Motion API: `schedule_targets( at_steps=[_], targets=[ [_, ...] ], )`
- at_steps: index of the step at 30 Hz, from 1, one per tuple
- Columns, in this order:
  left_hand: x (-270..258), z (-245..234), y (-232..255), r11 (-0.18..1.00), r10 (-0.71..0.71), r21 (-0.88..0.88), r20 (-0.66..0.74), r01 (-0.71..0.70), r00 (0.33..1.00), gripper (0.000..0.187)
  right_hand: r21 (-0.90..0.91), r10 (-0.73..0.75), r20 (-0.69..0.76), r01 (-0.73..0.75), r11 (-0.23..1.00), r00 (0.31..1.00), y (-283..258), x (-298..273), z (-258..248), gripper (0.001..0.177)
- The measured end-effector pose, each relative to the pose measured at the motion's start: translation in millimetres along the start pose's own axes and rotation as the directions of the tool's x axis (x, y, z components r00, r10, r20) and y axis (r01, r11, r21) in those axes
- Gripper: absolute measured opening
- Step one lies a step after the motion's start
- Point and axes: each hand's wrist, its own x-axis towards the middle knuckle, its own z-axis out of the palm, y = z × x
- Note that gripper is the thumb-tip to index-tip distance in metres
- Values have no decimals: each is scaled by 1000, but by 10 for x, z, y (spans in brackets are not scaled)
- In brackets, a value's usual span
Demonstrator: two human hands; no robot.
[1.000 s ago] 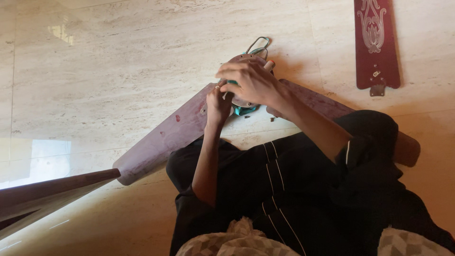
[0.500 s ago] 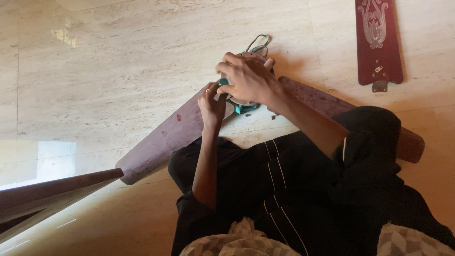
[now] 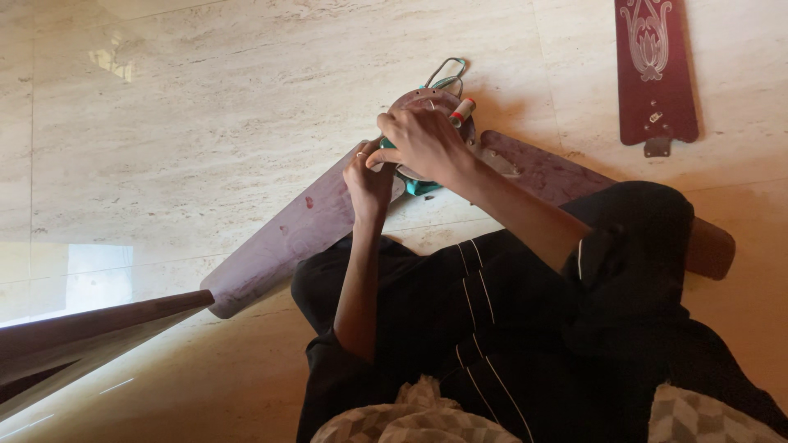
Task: The person sits on the floor and uses a screwdriver to tighten screws on the central hub of a ceiling fan. They rotate the fan to access different blades and continue adjusting the fasteners.
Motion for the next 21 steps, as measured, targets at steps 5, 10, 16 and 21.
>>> schedule_targets(
  at_steps=[5,10,16,21],
  targets=[
    [6,25,-296,998,-62,17,161,60,985,24,206,-277,-227,324,923,934,144,-14,225,22],
    [-5,56,-254,988,73,-143,88,-60,993,35,243,-162,-118,187,952,980,153,3,202,26],
    [-10,45,-65,999,12,36,7,-12,1000,43,70,58,115,-67,995,992,-31,-2,-124,53],
    [58,9,-91,992,-120,-36,104,125,987,56,179,-235,-300,296,938,925,81,-53,-22,41]
  ],
)
